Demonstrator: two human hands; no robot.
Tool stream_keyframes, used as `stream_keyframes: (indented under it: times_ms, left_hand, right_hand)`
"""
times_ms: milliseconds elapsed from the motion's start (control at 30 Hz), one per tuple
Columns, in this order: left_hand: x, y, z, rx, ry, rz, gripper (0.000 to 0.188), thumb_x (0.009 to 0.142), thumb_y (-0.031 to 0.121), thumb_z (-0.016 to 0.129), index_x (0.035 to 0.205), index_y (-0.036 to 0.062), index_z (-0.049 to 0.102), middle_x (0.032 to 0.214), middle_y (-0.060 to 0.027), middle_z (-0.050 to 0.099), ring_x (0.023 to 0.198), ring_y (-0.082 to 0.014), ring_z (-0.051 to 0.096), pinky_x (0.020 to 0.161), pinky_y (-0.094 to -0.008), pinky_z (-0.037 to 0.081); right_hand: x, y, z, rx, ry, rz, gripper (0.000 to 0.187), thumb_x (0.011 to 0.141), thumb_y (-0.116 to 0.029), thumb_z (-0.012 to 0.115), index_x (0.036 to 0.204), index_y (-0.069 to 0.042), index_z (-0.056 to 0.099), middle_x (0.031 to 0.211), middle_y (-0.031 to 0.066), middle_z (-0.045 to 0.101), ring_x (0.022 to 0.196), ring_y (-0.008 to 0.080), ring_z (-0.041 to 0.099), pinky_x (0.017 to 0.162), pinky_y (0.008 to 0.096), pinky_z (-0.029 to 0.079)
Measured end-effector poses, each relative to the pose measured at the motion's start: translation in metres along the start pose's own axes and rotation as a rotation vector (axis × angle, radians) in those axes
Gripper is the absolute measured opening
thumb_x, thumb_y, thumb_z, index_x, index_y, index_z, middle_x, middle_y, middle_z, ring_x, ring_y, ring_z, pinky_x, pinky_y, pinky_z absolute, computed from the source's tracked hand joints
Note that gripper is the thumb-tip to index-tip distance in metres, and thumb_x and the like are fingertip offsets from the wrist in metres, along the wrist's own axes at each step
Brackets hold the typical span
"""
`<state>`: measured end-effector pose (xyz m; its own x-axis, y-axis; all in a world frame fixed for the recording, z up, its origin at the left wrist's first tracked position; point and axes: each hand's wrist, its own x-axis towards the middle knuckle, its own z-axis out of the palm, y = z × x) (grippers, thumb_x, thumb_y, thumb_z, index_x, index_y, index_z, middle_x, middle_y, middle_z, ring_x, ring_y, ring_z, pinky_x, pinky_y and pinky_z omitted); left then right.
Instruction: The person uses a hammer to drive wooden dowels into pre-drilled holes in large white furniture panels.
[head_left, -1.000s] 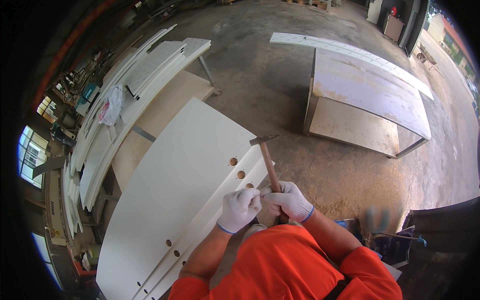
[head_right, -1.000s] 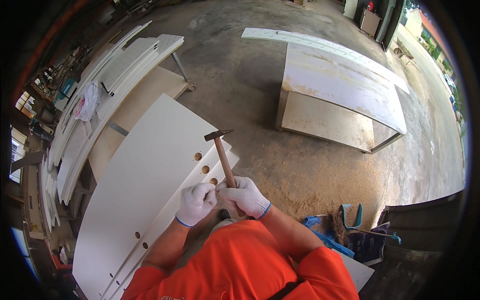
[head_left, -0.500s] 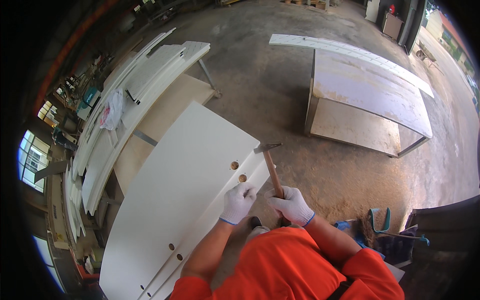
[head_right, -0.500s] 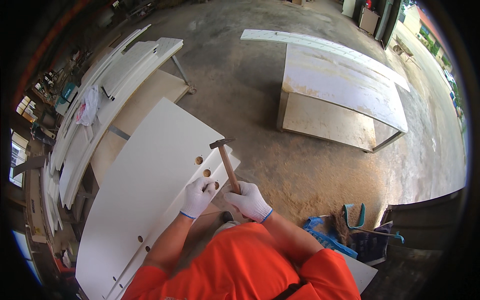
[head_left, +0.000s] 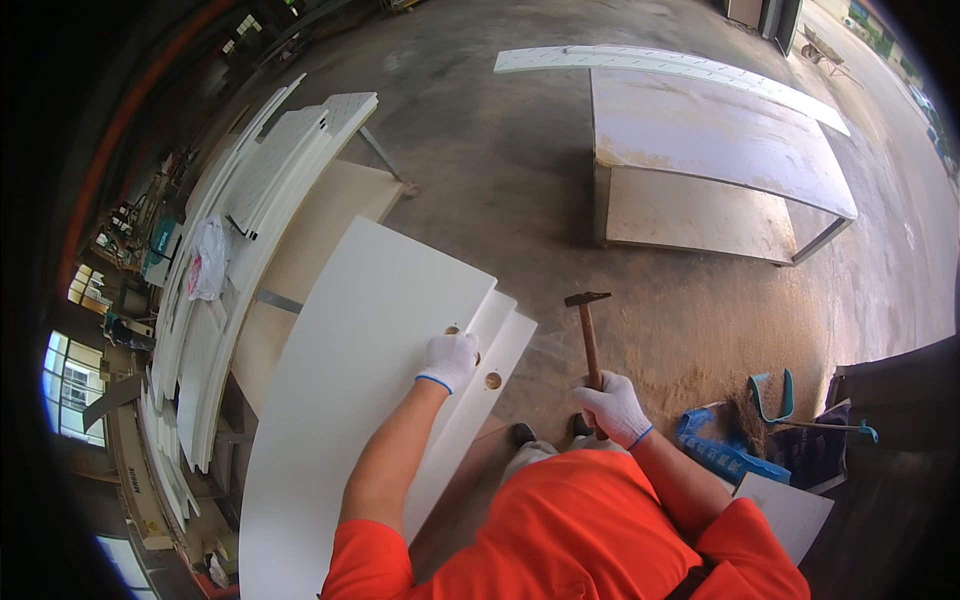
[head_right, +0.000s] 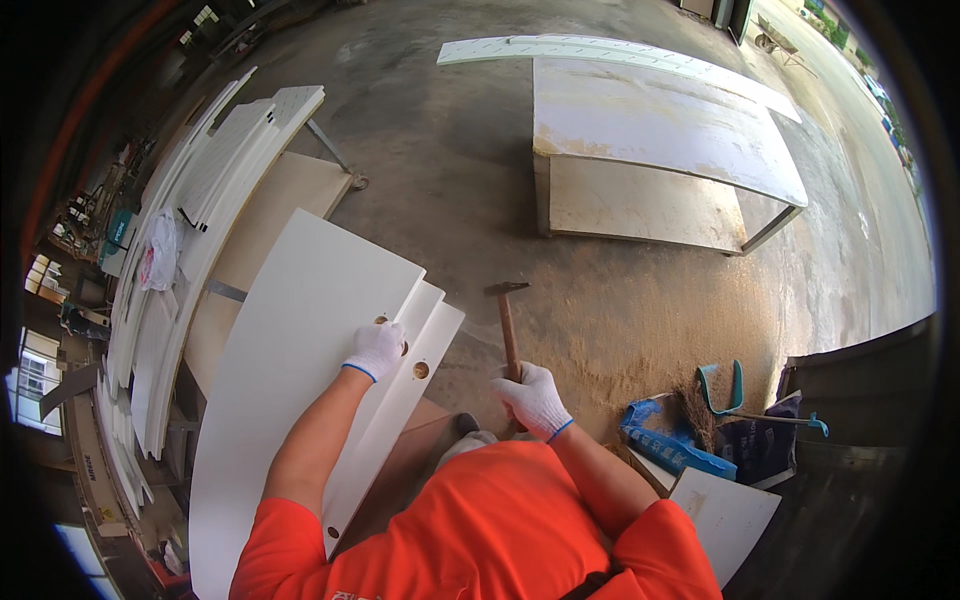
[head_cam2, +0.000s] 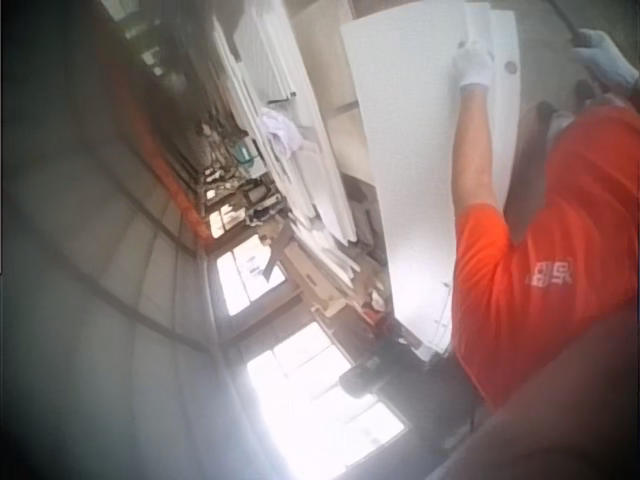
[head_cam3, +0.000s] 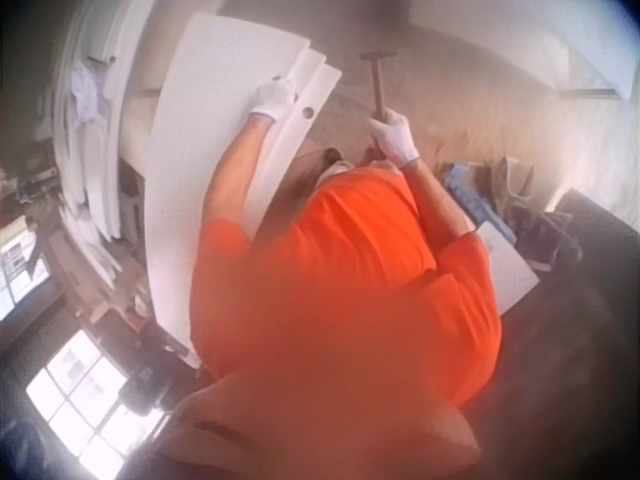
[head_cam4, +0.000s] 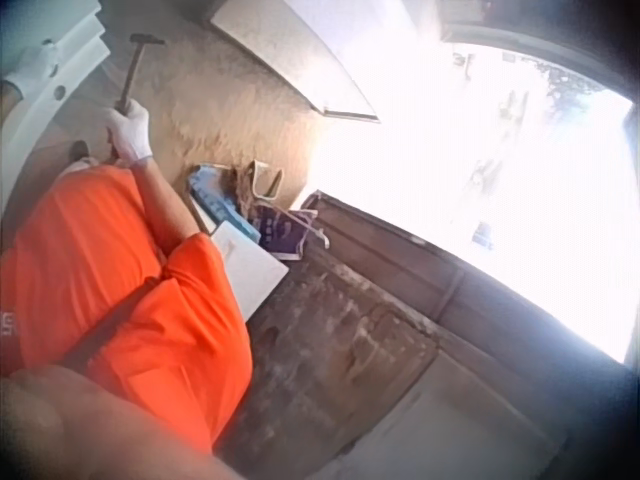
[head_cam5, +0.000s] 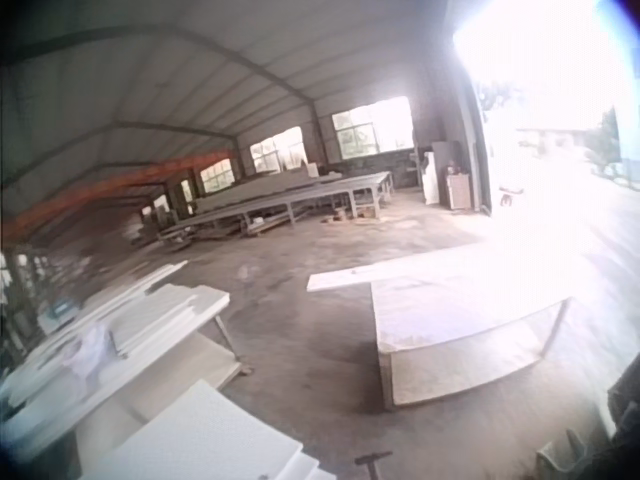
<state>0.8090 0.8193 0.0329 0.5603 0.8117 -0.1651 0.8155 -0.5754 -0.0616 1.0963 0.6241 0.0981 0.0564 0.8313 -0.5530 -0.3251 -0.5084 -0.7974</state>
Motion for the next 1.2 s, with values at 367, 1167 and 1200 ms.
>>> stream_keyframes:
  times_ms: [367, 1167, 1200]
  left_hand:
    - [0.019, 0.004, -0.020, 0.123, -0.192, 0.155, 0.014, 0.086, 0.018, 0.065, 0.085, 0.0123, 0.078, 0.085, -0.0165, 0.077, 0.082, -0.0366, 0.076, 0.069, -0.0499, 0.059]
    - [0.033, 0.030, -0.025, 0.003, -0.282, -0.216, 0.023, 0.090, 0.017, 0.060, 0.096, 0.0091, 0.081, 0.103, -0.0184, 0.079, 0.098, -0.0378, 0.077, 0.082, -0.0489, 0.060]
    - [0.028, 0.029, -0.024, -0.020, -0.256, -0.226, 0.023, 0.091, 0.018, 0.060, 0.096, 0.0090, 0.081, 0.102, -0.0190, 0.078, 0.097, -0.0380, 0.077, 0.082, -0.0492, 0.060]
  right_hand:
    - [0.012, 0.016, -0.002, -0.014, 0.006, -0.040, 0.013, 0.089, -0.011, 0.072, 0.089, -0.002, 0.062, 0.062, 0.0017, 0.058, 0.047, 0.0106, 0.052, 0.045, 0.0273, 0.040]
    - [0.032, 0.026, 0.024, -0.423, -0.033, -0.102, 0.025, 0.092, -0.028, 0.068, 0.094, -0.003, 0.068, 0.071, 0.0066, 0.065, 0.065, 0.0148, 0.062, 0.062, 0.0336, 0.050]
    - [0.032, 0.026, 0.024, -0.483, -0.026, -0.127, 0.026, 0.092, -0.029, 0.068, 0.094, -0.003, 0.068, 0.072, 0.0083, 0.066, 0.067, 0.0162, 0.064, 0.064, 0.0345, 0.051]
